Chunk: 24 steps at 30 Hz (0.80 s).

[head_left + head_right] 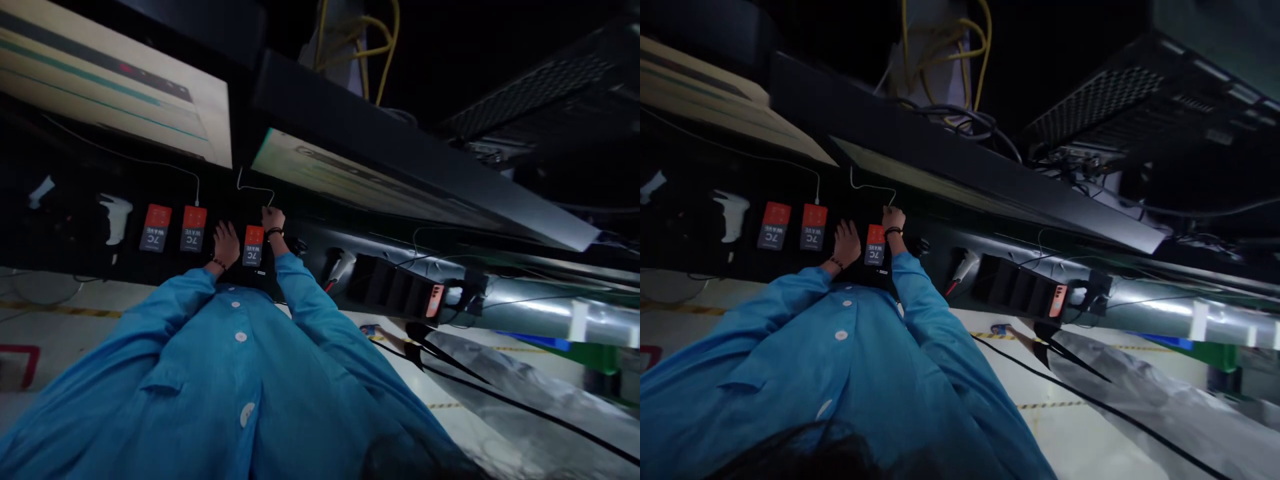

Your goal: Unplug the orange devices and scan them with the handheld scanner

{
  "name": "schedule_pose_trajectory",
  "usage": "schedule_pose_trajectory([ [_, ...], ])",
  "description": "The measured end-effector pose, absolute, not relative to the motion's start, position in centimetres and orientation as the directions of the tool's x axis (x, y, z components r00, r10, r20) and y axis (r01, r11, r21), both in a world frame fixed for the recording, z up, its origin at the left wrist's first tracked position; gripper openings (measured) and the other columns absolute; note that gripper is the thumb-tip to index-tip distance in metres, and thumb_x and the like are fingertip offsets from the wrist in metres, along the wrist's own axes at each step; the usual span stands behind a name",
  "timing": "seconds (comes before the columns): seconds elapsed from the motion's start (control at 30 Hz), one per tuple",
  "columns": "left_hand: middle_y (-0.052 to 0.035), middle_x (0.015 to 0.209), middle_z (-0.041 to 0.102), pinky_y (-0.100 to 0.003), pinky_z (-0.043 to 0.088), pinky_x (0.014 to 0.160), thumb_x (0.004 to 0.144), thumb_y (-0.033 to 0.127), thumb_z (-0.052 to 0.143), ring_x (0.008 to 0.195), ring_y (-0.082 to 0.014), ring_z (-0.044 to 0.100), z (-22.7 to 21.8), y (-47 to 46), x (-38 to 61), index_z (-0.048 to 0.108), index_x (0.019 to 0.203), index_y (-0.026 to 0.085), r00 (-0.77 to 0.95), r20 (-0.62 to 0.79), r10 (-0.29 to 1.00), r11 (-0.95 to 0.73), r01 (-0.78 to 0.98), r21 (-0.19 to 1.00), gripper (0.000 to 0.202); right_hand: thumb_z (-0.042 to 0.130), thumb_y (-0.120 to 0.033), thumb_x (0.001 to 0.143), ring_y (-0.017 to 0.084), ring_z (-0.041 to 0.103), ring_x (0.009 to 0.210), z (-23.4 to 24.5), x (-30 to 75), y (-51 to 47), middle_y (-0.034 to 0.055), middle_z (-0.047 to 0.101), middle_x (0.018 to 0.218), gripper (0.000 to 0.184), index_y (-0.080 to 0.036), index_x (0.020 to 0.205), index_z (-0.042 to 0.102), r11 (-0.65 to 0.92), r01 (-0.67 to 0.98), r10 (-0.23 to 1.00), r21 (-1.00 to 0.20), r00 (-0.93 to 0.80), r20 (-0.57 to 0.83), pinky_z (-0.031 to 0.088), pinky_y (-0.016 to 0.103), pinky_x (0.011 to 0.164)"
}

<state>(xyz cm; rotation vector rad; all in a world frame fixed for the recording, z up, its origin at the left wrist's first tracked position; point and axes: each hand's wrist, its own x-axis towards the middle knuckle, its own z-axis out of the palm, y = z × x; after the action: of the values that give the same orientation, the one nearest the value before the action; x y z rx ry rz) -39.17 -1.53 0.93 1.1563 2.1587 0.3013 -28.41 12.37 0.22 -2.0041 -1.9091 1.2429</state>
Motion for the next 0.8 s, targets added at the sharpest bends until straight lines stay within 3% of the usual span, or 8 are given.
schedule_pose_trajectory([
  [0.1,-0.0322,0.116,0.064,-0.049,0.047,0.1,0.089,0.019,0.048,0.116,-0.0408,0.061,2.3,-0.4,-42.8,0.062,0.124,-0.002,-0.431,-0.475,0.767,0.636,0.611,0.471,0.043,0.066,-0.031,0.094,0.02,0.071,0.092,1.2,-27.8,9.6,0.0084,0.075,0.094,0.021,-0.013,0.093,0.076,-0.22,0.649,0.861,-0.728,-0.222,-0.458,0.054,0.026,0.081],
  [0.17,-0.0232,0.099,0.07,-0.04,0.052,0.09,0.089,0.029,0.055,0.098,-0.0346,0.067,3.6,-0.2,-44.6,0.068,0.105,0.006,-0.4,-0.471,0.786,0.613,0.603,0.511,0.031,0.067,-0.029,0.091,0.018,0.072,0.091,2.0,-27.9,7.6,0.0056,0.076,0.096,0.019,-0.014,0.099,0.077,-0.231,0.531,0.859,-0.815,-0.282,-0.427,0.055,0.023,0.08],
  [0.27,-0.0123,0.101,0.073,-0.03,0.052,0.087,0.086,0.031,0.058,0.095,-0.0259,0.067,5.5,-1.1,-45.5,0.07,0.099,0.013,-0.297,-0.428,0.854,0.515,0.604,0.608,0.025,0.065,-0.023,0.091,0.016,0.072,0.096,3.1,-28.6,5.1,0.006,0.076,0.104,0.018,-0.014,0.103,0.077,-0.228,0.376,0.875,-0.898,-0.326,-0.359,0.056,0.023,0.084],
  [0.4,-0.0097,0.11,0.073,-0.028,0.05,0.094,0.086,0.023,0.051,0.103,-0.0223,0.067,6.5,-2.7,-44.8,0.069,0.107,0.014,-0.246,-0.374,0.894,0.444,0.599,0.667,0.029,0.065,-0.012,0.091,0.015,0.072,0.096,4.1,-29.4,3.3,0.005,0.077,0.102,0.013,-0.014,0.094,0.078,-0.178,0.291,0.883,-0.94,-0.375,-0.283,0.055,0.022,0.088],
  [0.57,-0.0107,0.106,0.073,-0.031,0.05,0.092,0.083,0.02,0.051,0.101,-0.0241,0.066,6.3,-2.6,-44.9,0.068,0.104,0.012,-0.256,-0.329,0.909,0.417,0.591,0.691,0.028,0.069,-0.015,0.091,0.015,0.071,0.098,5.3,-29.9,3.0,0.0002,0.076,0.102,0.013,-0.021,0.095,0.079,-0.047,0.362,0.887,-0.931,-0.413,-0.206,0.051,0.023,0.094],
  [0.67,-0.0102,0.104,0.073,-0.031,0.049,0.092,0.082,0.019,0.053,0.1,-0.0246,0.066,6.4,-2.4,-45.1,0.068,0.102,0.013,-0.263,-0.303,0.916,0.401,0.581,0.708,0.026,0.066,-0.017,0.095,0.013,0.07,0.092,6.1,-30.1,3.0,0.0008,0.076,0.1,0.013,-0.019,0.099,0.078,0.024,0.443,0.873,-0.896,-0.446,-0.197,0.051,0.022,0.092],
  [0.8,-0.0103,0.105,0.072,-0.031,0.049,0.095,0.083,0.018,0.054,0.101,-0.0235,0.065,6.3,-2.6,-44.6,0.068,0.102,0.013,-0.285,-0.287,0.914,0.402,0.567,0.719,0.025,0.066,-0.013,0.094,0.019,0.068,0.104,7.1,-30.0,3.0,0.0067,0.074,0.105,0.009,-0.012,0.099,0.074,0.102,0.549,0.846,-0.83,-0.487,-0.218,0.051,0.038,0.102],
])
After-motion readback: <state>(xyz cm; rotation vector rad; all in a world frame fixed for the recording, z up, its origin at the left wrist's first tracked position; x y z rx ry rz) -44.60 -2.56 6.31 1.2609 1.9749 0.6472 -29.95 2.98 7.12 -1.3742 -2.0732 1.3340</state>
